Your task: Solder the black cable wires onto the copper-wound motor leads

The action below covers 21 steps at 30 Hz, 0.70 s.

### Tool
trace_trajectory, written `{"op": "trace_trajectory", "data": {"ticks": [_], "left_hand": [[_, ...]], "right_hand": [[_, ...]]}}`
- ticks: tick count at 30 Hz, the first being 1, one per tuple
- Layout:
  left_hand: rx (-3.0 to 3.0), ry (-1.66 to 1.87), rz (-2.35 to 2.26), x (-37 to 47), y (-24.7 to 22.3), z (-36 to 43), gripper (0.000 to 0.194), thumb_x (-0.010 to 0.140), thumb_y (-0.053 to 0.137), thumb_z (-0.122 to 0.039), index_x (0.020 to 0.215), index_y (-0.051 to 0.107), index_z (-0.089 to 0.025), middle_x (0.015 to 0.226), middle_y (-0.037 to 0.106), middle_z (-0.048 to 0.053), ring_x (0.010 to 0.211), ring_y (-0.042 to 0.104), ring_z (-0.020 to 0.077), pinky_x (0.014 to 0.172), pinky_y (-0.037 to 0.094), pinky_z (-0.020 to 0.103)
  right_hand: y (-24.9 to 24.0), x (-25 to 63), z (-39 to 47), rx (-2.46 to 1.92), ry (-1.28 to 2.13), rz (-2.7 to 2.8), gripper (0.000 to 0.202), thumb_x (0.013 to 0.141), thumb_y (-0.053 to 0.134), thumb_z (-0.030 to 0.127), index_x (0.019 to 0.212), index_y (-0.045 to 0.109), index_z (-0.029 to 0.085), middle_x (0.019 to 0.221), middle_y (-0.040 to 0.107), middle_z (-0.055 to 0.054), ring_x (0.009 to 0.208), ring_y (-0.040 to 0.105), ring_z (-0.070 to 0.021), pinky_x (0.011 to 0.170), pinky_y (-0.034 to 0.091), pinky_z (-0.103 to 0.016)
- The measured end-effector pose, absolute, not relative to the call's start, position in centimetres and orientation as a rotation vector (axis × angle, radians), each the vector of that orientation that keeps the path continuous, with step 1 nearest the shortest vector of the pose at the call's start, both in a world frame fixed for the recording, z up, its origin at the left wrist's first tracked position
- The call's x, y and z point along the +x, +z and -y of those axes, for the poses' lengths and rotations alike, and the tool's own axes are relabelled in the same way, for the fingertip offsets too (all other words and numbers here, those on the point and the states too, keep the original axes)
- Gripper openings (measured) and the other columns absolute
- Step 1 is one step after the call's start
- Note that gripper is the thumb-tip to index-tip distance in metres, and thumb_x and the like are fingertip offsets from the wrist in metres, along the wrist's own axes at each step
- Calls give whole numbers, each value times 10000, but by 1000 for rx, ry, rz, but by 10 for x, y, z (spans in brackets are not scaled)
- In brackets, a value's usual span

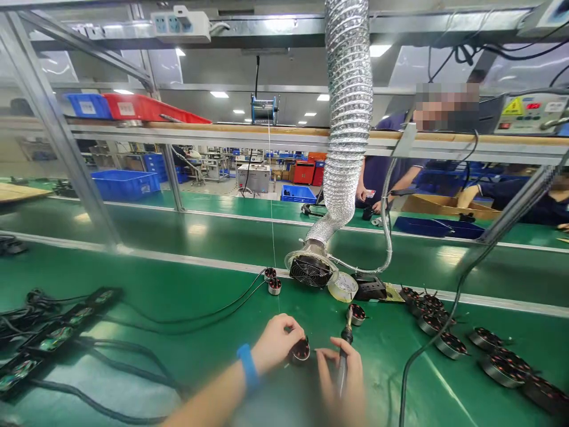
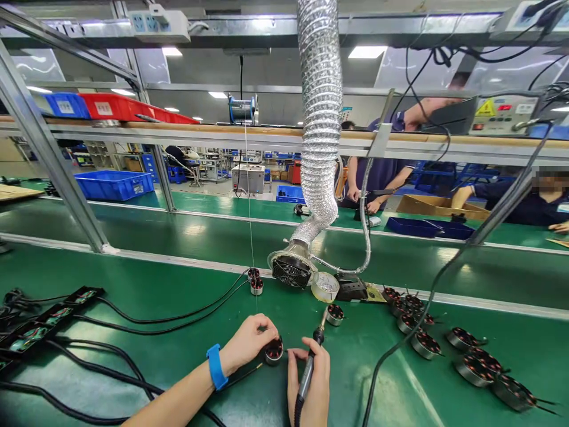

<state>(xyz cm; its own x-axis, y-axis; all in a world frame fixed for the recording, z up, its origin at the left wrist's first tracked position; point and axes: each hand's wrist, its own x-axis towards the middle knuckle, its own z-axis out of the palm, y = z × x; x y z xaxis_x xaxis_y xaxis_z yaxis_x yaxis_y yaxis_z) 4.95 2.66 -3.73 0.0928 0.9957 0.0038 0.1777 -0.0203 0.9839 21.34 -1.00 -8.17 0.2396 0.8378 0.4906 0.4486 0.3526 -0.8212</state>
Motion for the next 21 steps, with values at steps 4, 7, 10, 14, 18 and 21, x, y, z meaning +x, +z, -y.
{"op": "trace_trajectory", "data": {"ticks": [4, 7, 10, 14, 18, 21], "left_hand": [[1366, 1071, -1249, 52, -41, -26, 213, 774, 610, -321, 676, 674, -143, 886, 624, 64, 764, 624, 182, 749, 498, 322], [1322, 1077, -1241, 54, -39, -24, 197, 763, 611, -311, 671, 658, -143, 865, 606, 51, 723, 601, 163, 717, 486, 309], [1301, 1088, -1225, 54, -35, -21, 215, 759, 634, -336, 665, 643, -143, 839, 594, 41, 716, 585, 153, 699, 473, 293], [1249, 1068, -1175, 50, -33, -18, 376, 760, 679, -498, 666, 592, -144, 802, 559, 20, 647, 569, 131, 626, 469, 279], [1266, 943, -1124, 43, -25, -14, 425, 687, 756, -522, 664, 560, -146, 783, 536, 1, 571, 531, 95, 543, 434, 246], [1345, 869, -1115, 37, -16, -13, 339, 715, 720, -434, 630, 582, -136, 826, 519, 11, 597, 505, 84, 526, 403, 220]], "right_hand": [[-76, 207, 10, -1232, 379, 1460, 345, 901, 614, 422, 1156, 522, 208, 871, 640, -40, 810, 674, -228, 834, 504, -414], [-72, 204, 7, -1149, 247, 1528, 299, 901, 623, 388, 1133, 540, 218, 866, 626, -39, 832, 665, -237, 843, 509, -435], [-68, 203, 6, -1074, 196, 1635, 266, 910, 623, 327, 1145, 545, 229, 949, 624, -63, 863, 676, -235, 823, 540, -419], [-62, 199, 9, -1051, 208, 1679, 212, 935, 591, 272, 1143, 559, 244, 1050, 580, -75, 883, 673, -210, 792, 574, -373], [-59, 195, 15, -1081, 241, 1681, 212, 954, 546, 229, 1165, 539, 249, 1078, 543, -72, 900, 657, -194, 824, 583, -378], [-59, 193, 17, -1090, 327, 1648, 214, 956, 530, 194, 1163, 517, 246, 1140, 514, -74, 803, 674, -150, 813, 593, -358]]}}
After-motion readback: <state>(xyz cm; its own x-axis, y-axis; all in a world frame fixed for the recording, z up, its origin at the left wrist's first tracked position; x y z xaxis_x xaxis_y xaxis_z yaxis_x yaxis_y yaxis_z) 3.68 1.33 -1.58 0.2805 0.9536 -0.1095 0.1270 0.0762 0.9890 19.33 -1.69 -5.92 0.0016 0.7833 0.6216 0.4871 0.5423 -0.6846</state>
